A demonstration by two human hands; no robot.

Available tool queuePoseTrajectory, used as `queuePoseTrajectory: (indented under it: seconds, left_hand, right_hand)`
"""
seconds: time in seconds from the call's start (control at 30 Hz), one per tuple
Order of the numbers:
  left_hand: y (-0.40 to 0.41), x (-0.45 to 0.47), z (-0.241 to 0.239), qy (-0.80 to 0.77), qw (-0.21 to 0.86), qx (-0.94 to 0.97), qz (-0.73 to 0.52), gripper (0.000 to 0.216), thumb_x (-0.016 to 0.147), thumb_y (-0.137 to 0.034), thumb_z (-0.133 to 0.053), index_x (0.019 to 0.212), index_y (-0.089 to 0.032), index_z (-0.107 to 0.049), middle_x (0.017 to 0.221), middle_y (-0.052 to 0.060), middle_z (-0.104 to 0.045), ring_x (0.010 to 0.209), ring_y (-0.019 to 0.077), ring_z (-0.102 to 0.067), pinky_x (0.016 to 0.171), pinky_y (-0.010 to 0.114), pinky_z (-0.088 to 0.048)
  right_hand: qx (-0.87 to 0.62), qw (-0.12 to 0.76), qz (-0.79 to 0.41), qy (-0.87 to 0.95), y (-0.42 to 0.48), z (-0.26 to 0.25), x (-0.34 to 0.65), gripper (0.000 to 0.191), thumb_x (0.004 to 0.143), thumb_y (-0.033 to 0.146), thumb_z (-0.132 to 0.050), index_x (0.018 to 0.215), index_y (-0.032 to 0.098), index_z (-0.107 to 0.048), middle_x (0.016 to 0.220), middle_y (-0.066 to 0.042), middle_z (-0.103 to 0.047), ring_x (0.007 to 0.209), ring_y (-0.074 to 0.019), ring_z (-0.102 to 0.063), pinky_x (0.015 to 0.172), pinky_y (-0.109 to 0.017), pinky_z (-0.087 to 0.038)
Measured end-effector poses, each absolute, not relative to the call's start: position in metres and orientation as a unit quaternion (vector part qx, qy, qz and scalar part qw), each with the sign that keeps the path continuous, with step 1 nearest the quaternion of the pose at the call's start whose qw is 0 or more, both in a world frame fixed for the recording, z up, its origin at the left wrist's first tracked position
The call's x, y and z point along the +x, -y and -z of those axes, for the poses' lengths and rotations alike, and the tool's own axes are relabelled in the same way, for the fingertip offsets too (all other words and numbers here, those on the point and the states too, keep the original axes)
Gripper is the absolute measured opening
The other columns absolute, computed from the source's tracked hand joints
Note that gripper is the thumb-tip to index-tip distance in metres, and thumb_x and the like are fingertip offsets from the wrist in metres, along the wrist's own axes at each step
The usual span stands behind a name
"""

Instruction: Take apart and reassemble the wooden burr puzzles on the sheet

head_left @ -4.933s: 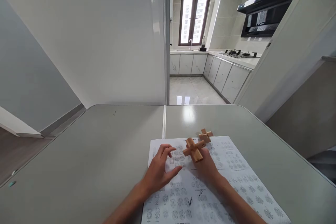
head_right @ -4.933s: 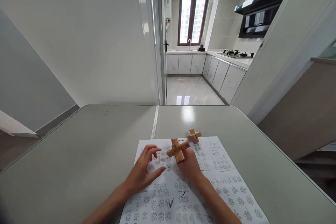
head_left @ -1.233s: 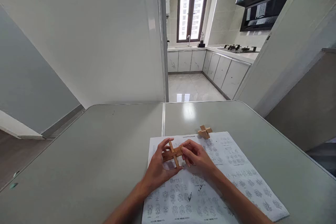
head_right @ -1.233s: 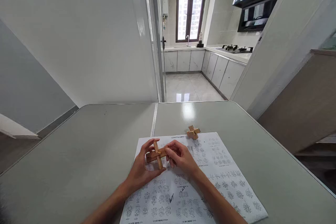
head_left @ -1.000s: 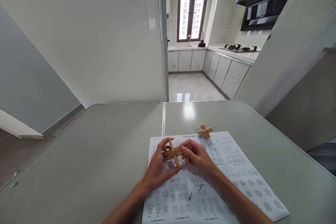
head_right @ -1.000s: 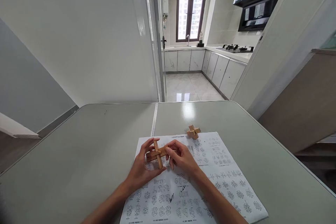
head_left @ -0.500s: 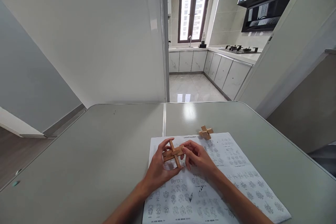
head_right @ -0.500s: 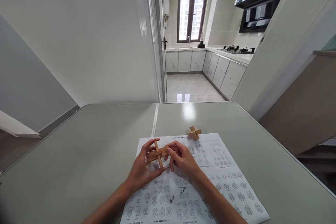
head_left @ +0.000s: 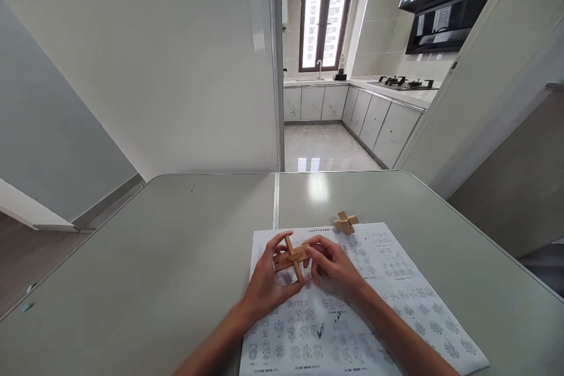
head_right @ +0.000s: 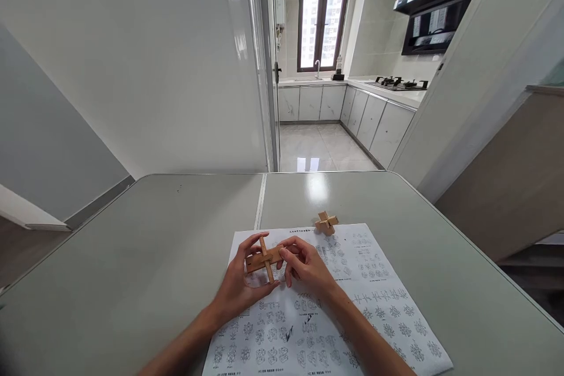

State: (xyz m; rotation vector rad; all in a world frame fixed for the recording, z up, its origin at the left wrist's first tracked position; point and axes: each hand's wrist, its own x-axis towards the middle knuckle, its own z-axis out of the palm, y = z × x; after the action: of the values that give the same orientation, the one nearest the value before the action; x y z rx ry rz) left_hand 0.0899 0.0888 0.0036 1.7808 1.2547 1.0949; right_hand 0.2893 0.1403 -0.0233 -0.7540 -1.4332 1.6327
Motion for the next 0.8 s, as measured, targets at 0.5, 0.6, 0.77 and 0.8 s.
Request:
queuePoseTrajectory:
  seconds: [0.5,0.6,0.77,0.8]
  left_hand:
    - [-0.0886,0.0893,-0.0032,-0.488,0.343,0.686,-0.417,0.091,0.071,-0.019,-0.087,0.146,-0.038,-0.040,0.117,0.003,-0.063,0.110,0.0253,-0.066,0.097,0.046,-0.056]
    - [-0.0886,0.0895,-0.0035,-0.491,0.339,0.686,-0.416,0.091,0.070,-0.019,-0.088,0.146,-0.036,-0.041,0.115,0.004,-0.063,0.109,0.0262,-0.067,0.098,0.048,-0.055]
    - [-0.0883,0.0897,-0.0044,-0.485,0.343,0.691,-0.412,0.090,0.071,-0.021,-0.088,0.146,-0.037,-0.040,0.118,0.004,-0.064,0.109,0.0253,-0.067,0.100,0.048,-0.055]
    - [-0.0883,0.0896,-0.0046,-0.484,0.343,0.693,-0.410,0.091,0.071,-0.021,-0.088,0.146,-0.037,-0.040,0.119,0.004,-0.064,0.109,0.0250,-0.067,0.100,0.048,-0.054]
  right_hand:
    - [-0.312,0.400,-0.652,0.564,-0.1398,0.0223,0.2889,0.042,0.094,0.060,-0.064,0.105,0.020,-0.062,0.077,0.000,-0.068,0.045,-0.0111,-0.061,0.044,-0.023,-0.029]
    - [-0.311,0.398,-0.654,0.563,-0.1403,0.0226,0.2893,0.043,0.093,0.061,-0.064,0.106,0.020,-0.062,0.076,0.001,-0.068,0.045,-0.0114,-0.061,0.045,-0.024,-0.029]
    - [-0.302,0.400,-0.653,0.568,-0.1410,0.0226,0.2901,0.040,0.095,0.058,-0.063,0.109,0.020,-0.063,0.075,0.001,-0.068,0.045,-0.0106,-0.062,0.045,-0.023,-0.030]
    - [-0.302,0.400,-0.653,0.568,-0.1409,0.0224,0.2902,0.040,0.095,0.058,-0.063,0.108,0.020,-0.063,0.075,0.001,-0.068,0.045,-0.0106,-0.062,0.045,-0.023,-0.031]
